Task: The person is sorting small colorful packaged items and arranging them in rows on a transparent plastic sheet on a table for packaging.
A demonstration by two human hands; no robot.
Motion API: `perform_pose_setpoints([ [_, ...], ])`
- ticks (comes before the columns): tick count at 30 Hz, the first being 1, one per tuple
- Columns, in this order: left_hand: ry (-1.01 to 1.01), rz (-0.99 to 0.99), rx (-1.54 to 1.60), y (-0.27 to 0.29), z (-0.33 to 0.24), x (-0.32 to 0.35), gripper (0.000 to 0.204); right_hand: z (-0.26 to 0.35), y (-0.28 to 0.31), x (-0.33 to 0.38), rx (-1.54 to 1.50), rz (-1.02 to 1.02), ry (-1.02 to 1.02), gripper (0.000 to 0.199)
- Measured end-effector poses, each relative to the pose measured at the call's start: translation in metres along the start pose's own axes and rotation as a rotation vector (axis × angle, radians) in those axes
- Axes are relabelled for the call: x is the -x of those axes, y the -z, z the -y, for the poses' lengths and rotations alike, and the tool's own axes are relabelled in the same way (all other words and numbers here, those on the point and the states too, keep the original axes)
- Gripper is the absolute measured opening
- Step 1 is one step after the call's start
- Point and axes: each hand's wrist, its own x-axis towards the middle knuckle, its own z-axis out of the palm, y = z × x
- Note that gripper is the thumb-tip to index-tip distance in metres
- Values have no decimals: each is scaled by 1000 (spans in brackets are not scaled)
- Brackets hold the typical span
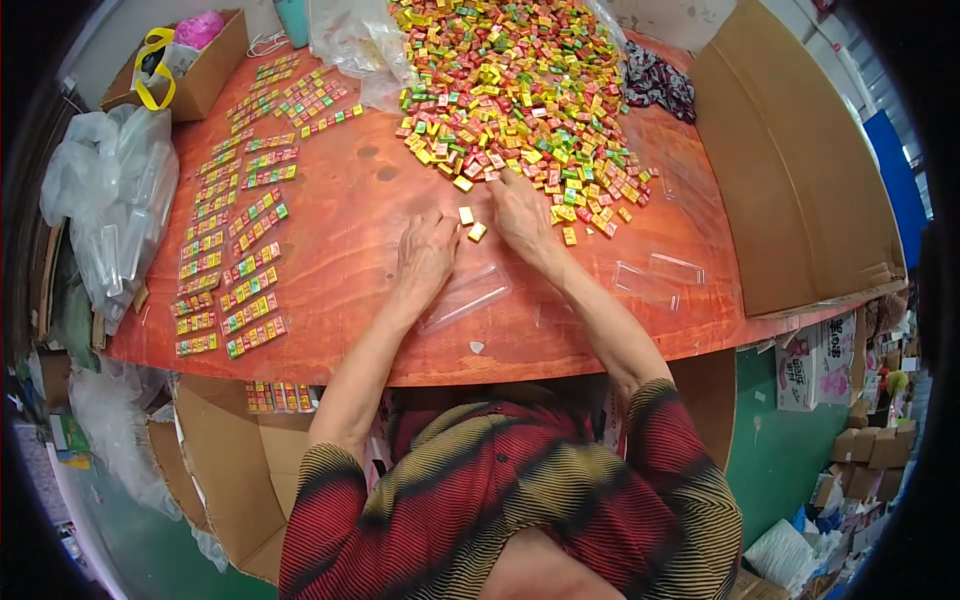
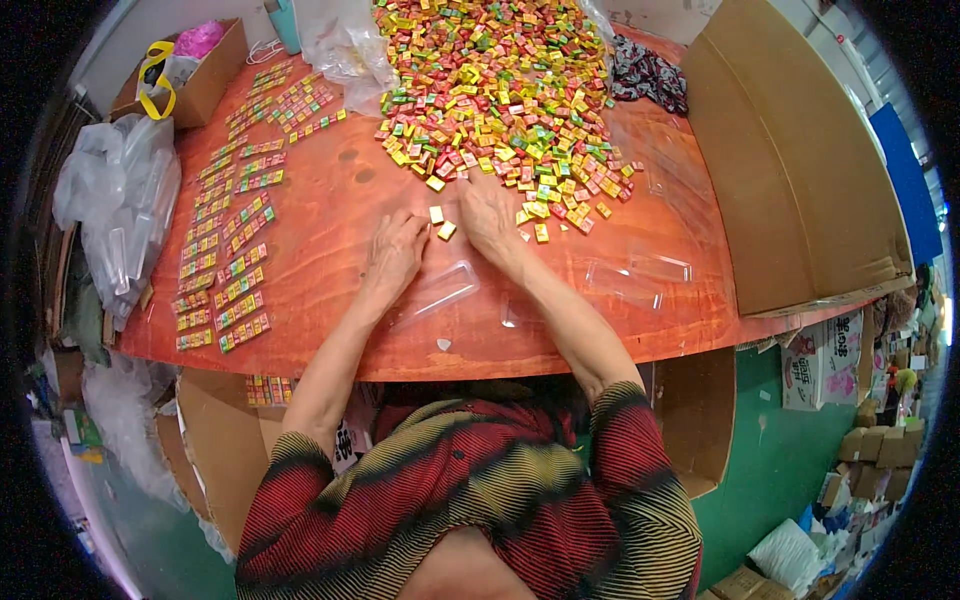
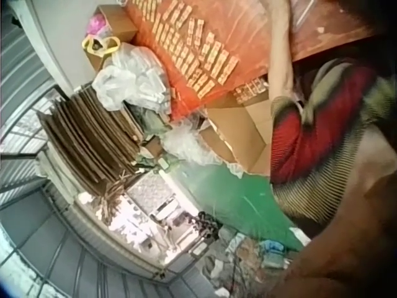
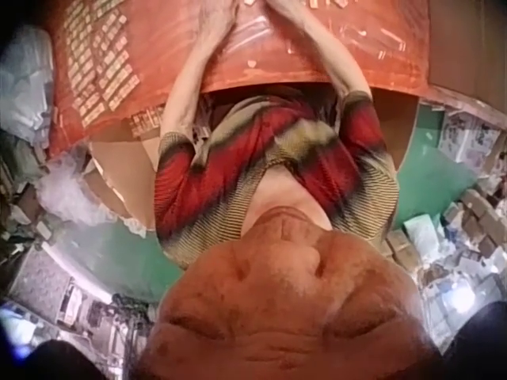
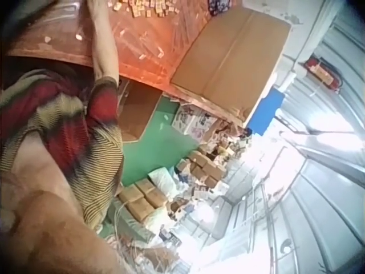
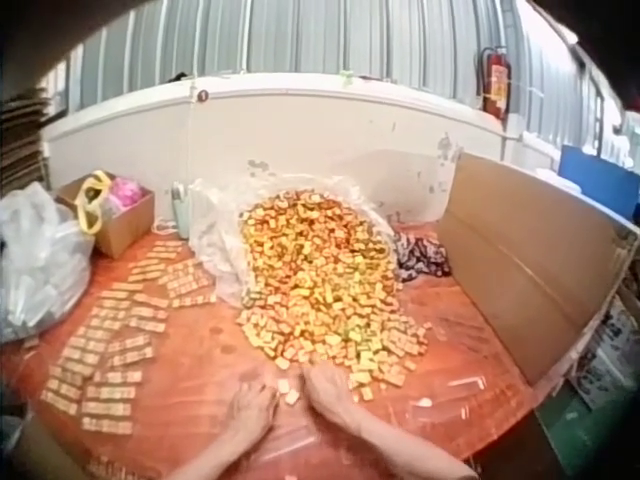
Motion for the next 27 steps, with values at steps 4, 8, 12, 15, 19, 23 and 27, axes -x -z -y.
perform_pose_setpoints([
  [4, 44, -15, -4, 1, -10, 2, 12, -3, -24, -41, -120, -46, -27, 11],
  [8, 94, -4, -16, 7, -5, 12, 12, 1, -40, -47, -75, -11, -47, 11],
  [12, 100, 27, -71, 20, -4, 19, 13, -1, -25, -34, -154, 21, -19, 18],
  [15, 143, -6, -86, 18, -3, 17, 15, 1, -10, -24, -285, 31, 43, 18],
  [19, 247, 52, -100, 24, -4, 16, 21, 26, -4, -1, -391, 177, 246, 23],
  [23, 222, 80, -35, 37, 7, 19, 29, 17, -2, 11, -300, 35, 225, 28],
  [27, 113, 200, 153, 46, 16, 9, 35, 14, 5, 5, -390, 166, 30, 28],
])
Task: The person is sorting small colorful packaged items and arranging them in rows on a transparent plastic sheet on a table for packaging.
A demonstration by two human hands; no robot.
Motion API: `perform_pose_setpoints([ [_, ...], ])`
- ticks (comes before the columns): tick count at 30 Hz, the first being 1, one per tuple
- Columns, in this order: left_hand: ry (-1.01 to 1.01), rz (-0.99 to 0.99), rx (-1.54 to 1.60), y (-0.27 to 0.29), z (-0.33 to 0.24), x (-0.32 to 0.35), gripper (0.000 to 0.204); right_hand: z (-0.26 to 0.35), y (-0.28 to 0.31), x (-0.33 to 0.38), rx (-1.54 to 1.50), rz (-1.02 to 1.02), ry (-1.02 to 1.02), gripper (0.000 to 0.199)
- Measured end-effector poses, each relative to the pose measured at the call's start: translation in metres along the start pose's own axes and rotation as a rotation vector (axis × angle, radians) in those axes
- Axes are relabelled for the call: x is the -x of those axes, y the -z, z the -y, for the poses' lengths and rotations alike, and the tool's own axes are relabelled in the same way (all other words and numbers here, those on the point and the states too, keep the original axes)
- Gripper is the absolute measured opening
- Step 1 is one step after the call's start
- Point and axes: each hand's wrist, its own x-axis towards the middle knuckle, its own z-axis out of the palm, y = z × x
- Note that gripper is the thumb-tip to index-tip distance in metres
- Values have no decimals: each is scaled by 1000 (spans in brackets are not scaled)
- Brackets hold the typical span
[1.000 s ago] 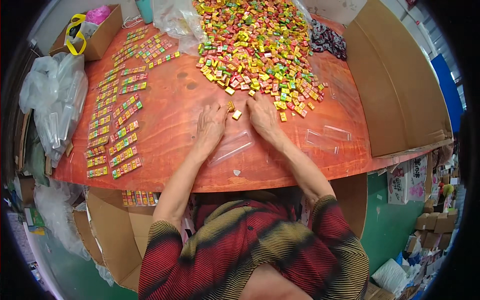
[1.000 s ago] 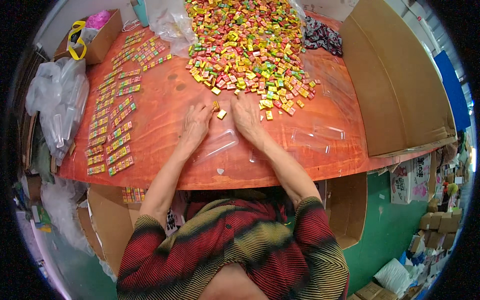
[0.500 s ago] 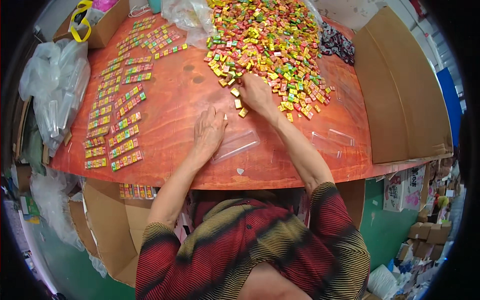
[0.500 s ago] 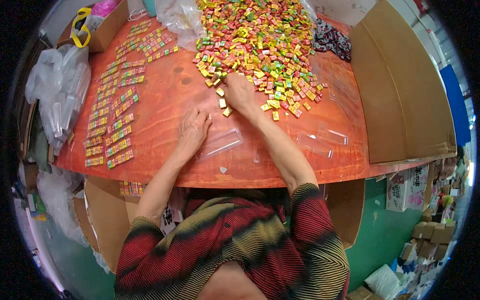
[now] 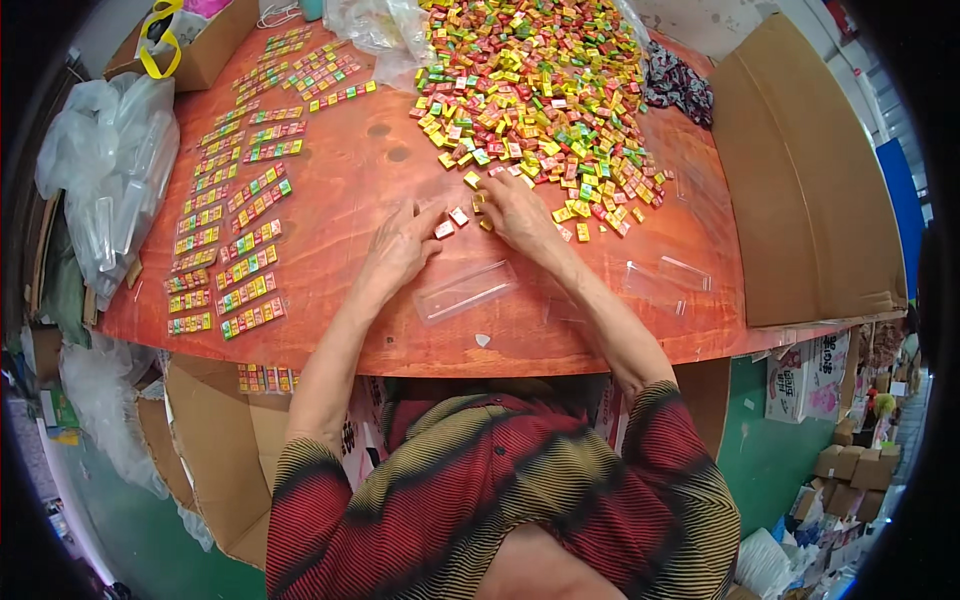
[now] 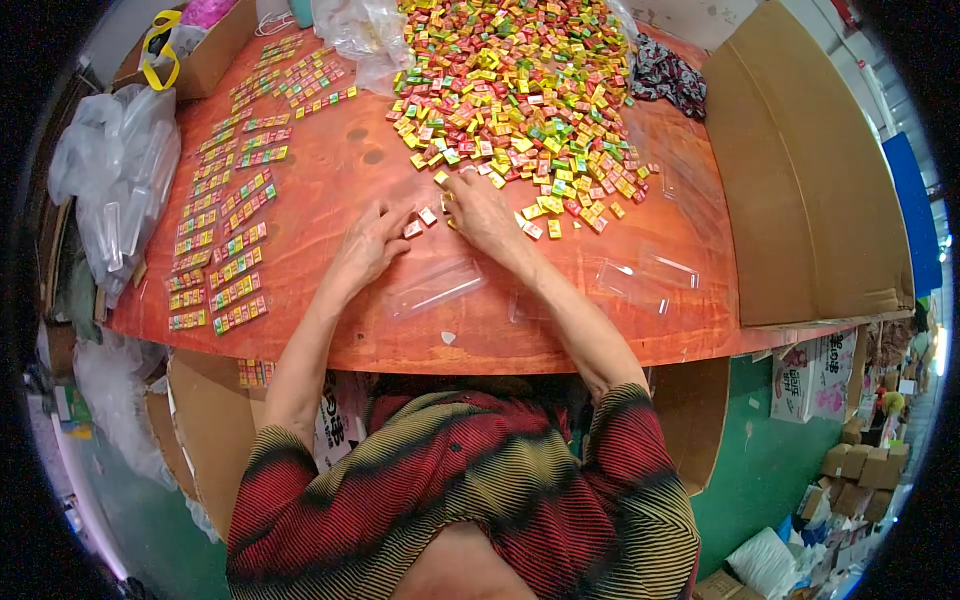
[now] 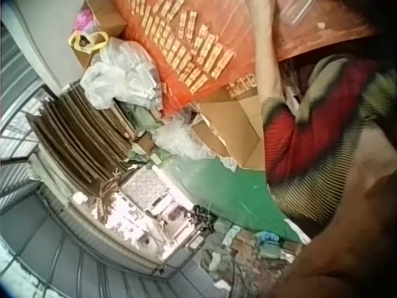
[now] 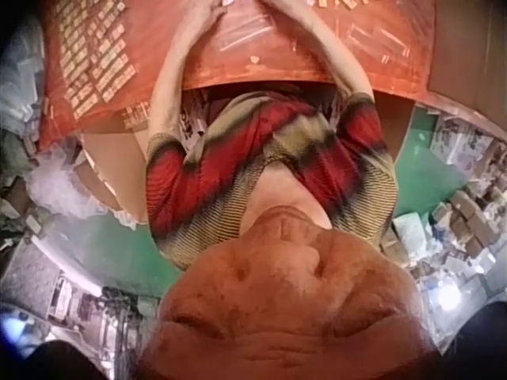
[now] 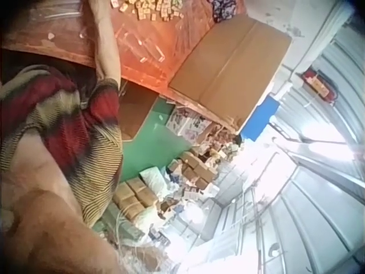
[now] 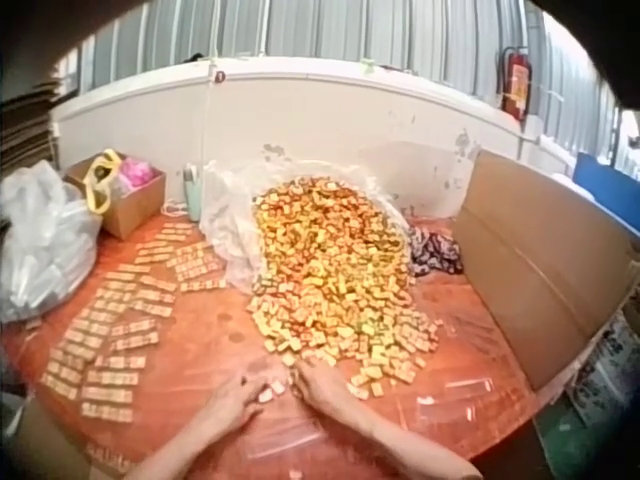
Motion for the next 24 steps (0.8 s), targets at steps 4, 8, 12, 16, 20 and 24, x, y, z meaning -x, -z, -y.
perform_pose_setpoints([
  [4, 41, 43, 5, -8, 2, -7, 23, -1, -10, -3, 150, 31, 35, 25],
  [8, 88, -104, -67, -21, -1, 3, 15, -2, -11, -2, 224, 28, -12, 17],
  [12, 206, -185, -195, -16, -5, -1, 18, -5, -12, -6, 337, -27, 1, 14],
  [16, 183, -157, -227, -18, 14, -10, 21, 11, -22, -19, 278, -108, 27, 14],
  [20, 59, -170, -86, -12, 16, -23, 27, 17, -38, -31, 277, -137, 57, 13],
  [24, 50, 29, -71, -7, 20, -25, 42, 18, -30, -25, 244, -24, 37, 15],
])
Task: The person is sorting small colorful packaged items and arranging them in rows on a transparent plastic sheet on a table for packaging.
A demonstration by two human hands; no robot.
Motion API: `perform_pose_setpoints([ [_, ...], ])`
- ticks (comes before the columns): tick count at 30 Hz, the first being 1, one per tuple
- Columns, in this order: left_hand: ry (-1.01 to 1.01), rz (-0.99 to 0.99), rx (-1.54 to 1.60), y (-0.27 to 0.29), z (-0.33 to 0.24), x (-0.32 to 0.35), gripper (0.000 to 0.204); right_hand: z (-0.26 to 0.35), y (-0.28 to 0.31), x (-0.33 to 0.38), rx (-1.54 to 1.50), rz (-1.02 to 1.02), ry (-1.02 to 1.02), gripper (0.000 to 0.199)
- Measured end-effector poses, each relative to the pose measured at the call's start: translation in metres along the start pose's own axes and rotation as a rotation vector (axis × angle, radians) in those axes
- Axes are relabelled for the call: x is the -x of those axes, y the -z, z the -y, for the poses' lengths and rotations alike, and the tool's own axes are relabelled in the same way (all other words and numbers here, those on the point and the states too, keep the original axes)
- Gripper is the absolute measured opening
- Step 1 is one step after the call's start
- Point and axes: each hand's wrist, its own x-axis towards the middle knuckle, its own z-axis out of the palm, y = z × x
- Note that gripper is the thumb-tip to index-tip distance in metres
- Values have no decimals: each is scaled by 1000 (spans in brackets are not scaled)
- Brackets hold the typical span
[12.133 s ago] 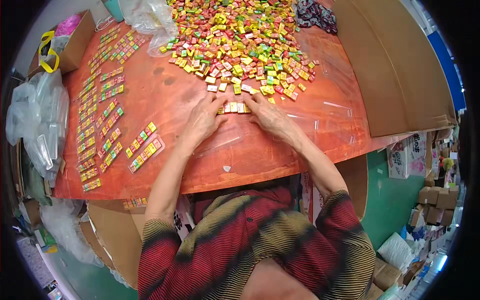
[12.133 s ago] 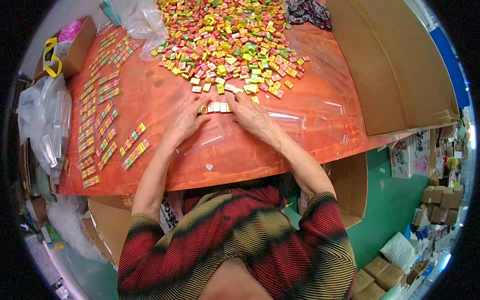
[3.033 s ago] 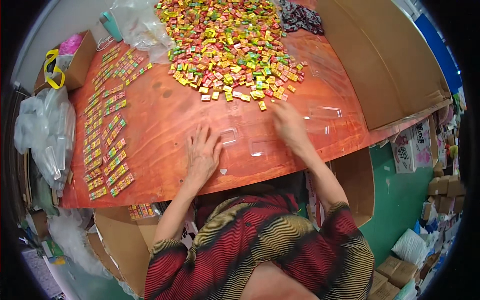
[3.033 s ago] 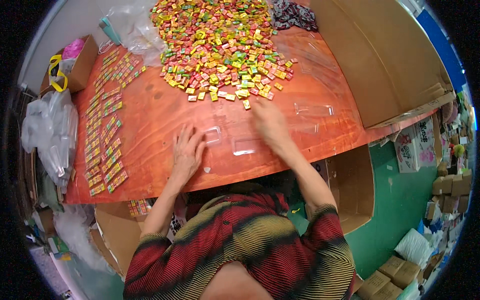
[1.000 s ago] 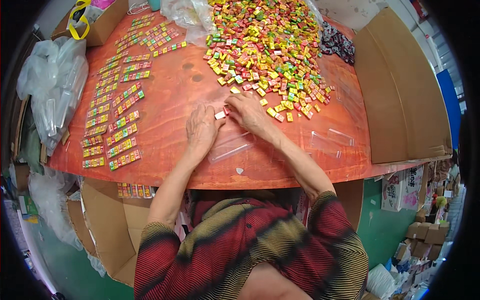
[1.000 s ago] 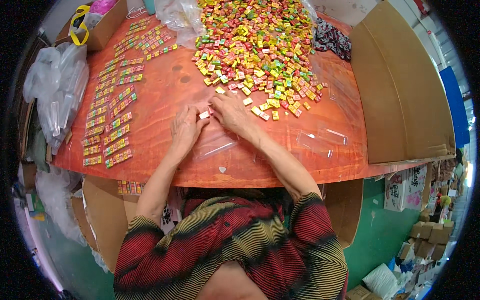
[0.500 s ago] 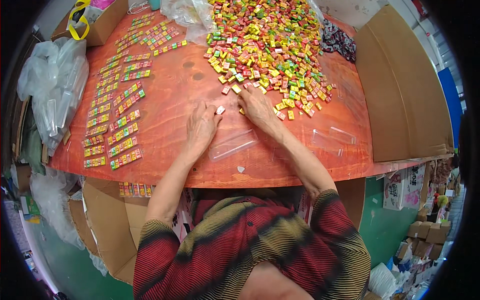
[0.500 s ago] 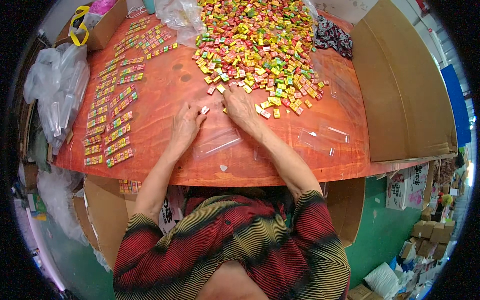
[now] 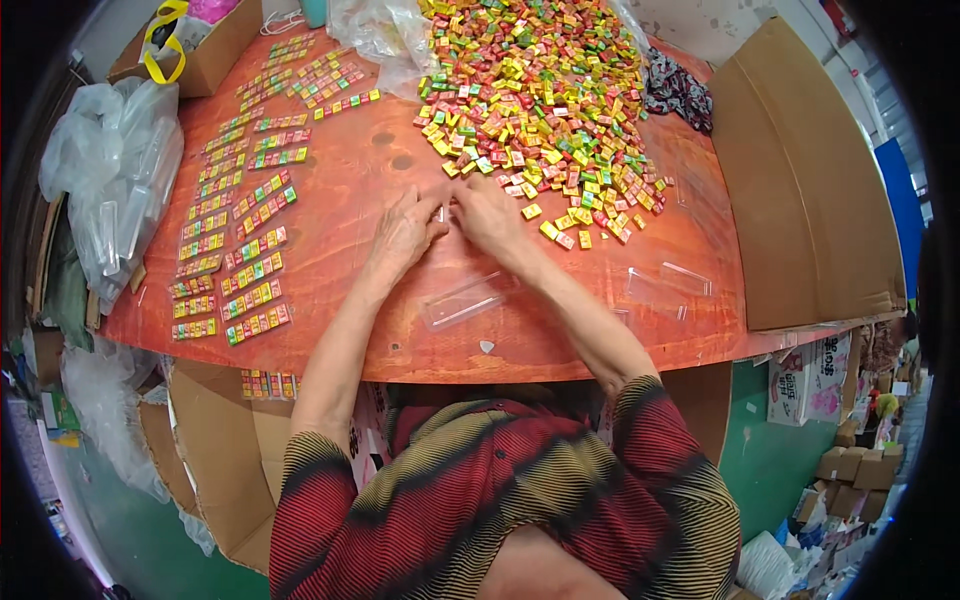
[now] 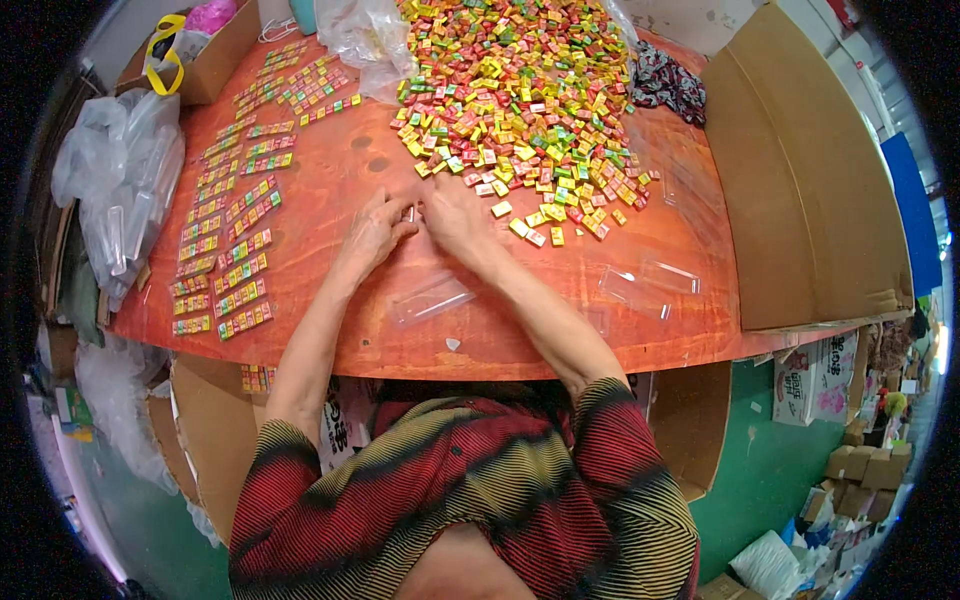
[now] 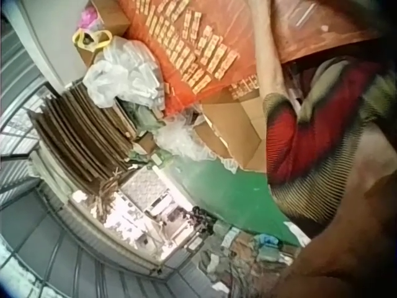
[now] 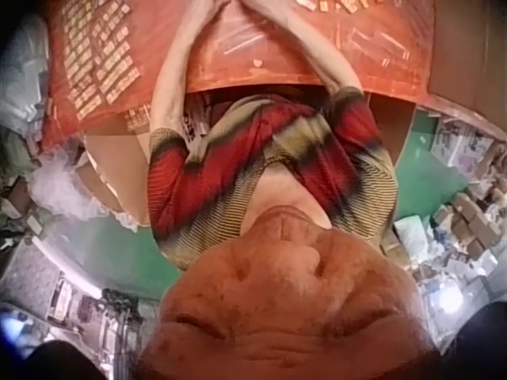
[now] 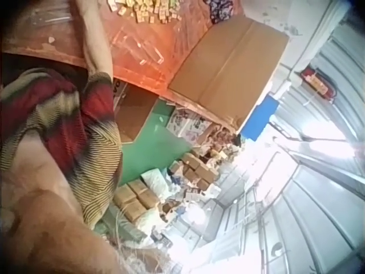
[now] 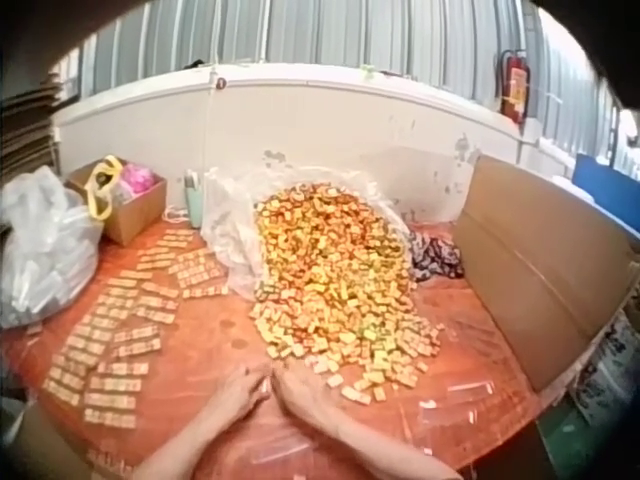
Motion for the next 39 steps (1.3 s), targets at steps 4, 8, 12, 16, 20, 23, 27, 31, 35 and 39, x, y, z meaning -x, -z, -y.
perform_pose_setpoints([
  [4, -49, -19, 61, 1, -5, 7, 47, -27, 33, 28, -168, 9, -142, 25],
  [8, -185, -67, 47, -6, -9, 1, 46, -36, 51, 47, -70, 60, -162, 27],
  [12, -134, 23, 145, -14, -14, -4, 41, -10, 33, 49, -12, 57, -175, 22],
  [16, -85, 65, 138, -18, -19, -5, 32, -9, 19, 55, -43, 33, -167, 24],
  [20, -95, 30, 148, -16, -32, 8, 32, -11, 27, 54, -107, 101, -177, 23],
  [23, -121, 0, 149, -13, -34, 10, 38, -18, 34, 38, -124, 9, -170, 27],
  [27, -109, 69, 201, -13, -44, 7, 42, -28, 26, 26, -40, -5, -79, 30],
  [31, -201, 41, 93, -21, -47, 4, 38, -41, 23, 39, 71, 31, -108, 17],
  [35, -191, 39, 55, -25, -44, 4, 33, -38, 36, 58, -6, -66, -96, 14],
  [39, -127, -43, 56, -38, -46, 5, 27, -43, 45, 59, -22, -9, -173, 15],
])
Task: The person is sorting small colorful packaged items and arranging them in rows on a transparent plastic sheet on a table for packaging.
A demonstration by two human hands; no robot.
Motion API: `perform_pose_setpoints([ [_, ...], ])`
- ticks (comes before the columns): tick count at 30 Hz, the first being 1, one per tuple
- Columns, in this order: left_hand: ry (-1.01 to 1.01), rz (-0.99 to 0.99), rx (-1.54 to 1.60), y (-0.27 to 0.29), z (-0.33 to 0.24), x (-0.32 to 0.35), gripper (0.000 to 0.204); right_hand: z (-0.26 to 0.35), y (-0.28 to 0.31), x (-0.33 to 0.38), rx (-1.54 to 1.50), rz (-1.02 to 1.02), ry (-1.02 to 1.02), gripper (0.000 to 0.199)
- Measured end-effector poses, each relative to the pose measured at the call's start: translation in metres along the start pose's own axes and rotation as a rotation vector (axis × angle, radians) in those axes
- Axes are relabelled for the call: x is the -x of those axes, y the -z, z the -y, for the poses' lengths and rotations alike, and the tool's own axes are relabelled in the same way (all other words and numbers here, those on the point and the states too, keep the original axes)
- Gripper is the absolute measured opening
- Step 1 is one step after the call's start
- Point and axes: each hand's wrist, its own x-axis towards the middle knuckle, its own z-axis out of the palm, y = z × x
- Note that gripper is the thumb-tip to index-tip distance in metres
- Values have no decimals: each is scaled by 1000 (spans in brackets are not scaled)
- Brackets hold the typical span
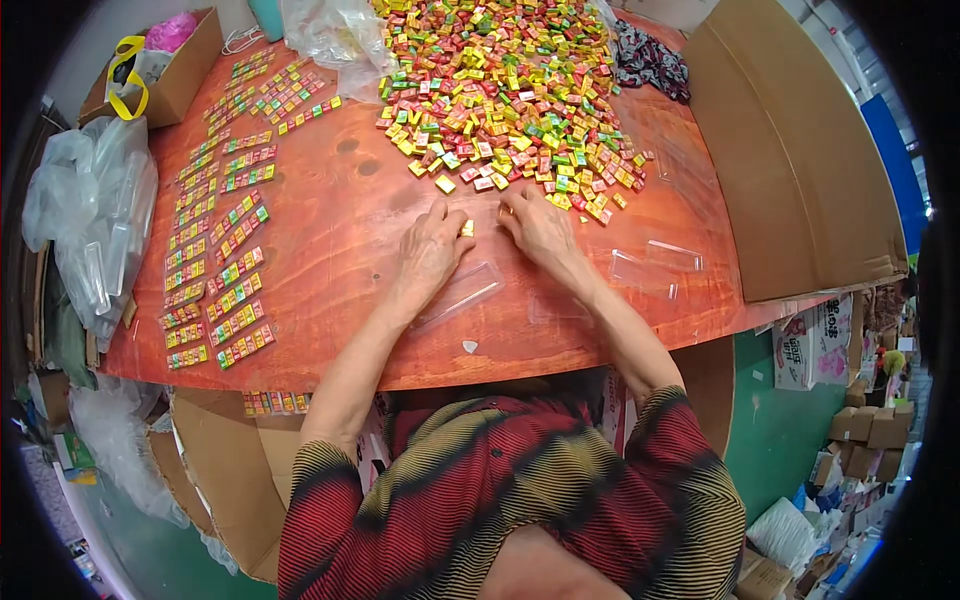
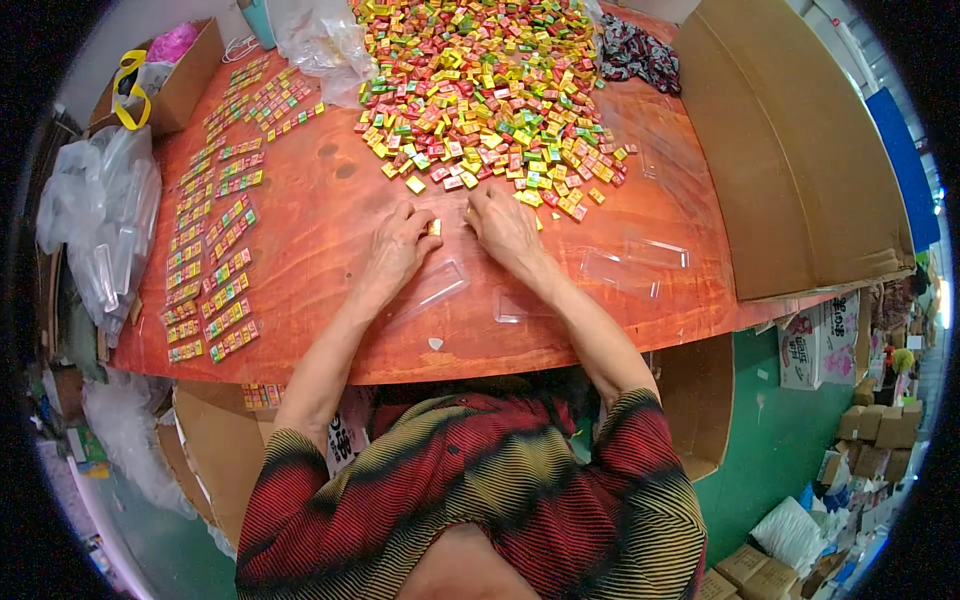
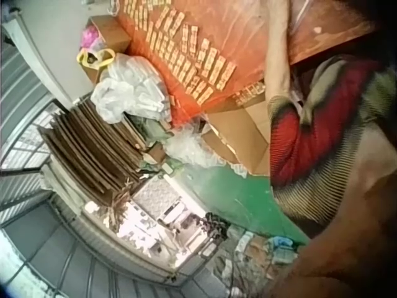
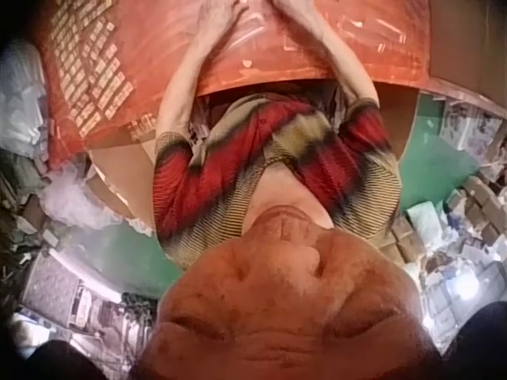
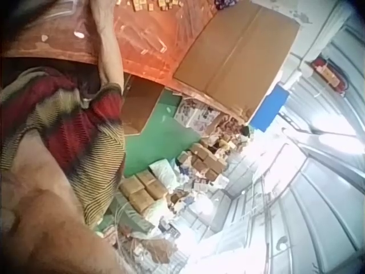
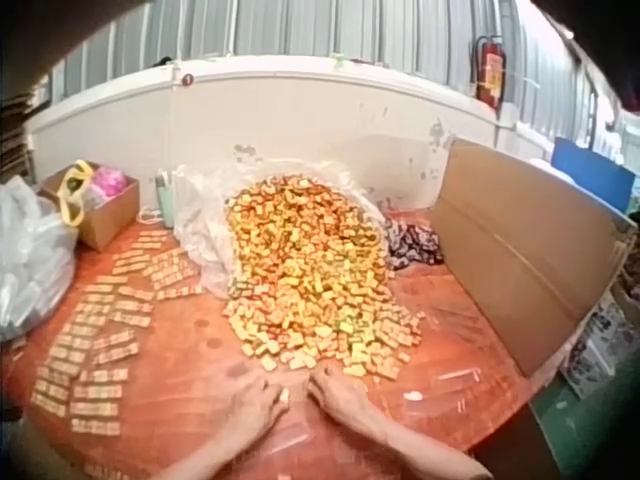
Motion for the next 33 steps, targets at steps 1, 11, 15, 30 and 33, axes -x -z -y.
perform_pose_setpoints([
  [1, -3, 0, -4, -2, -1, 1, 27, -1, 1, -5, -42, -15, -2, 17],
  [11, 88, -70, -51, 2, 1, 2, 25, 20, -35, -47, 50, -221, 91, 16],
  [15, 100, -3, -6, 13, 7, 2, 30, 13, -20, -18, -17, -69, 131, 19],
  [30, -59, 66, -116, -6, -3, -19, 35, -8, -9, 8, 107, -19, 29, 19],
  [33, -57, 8, -141, -10, -5, -15, 32, -5, 4, 18, 40, 30, 17, 18],
])
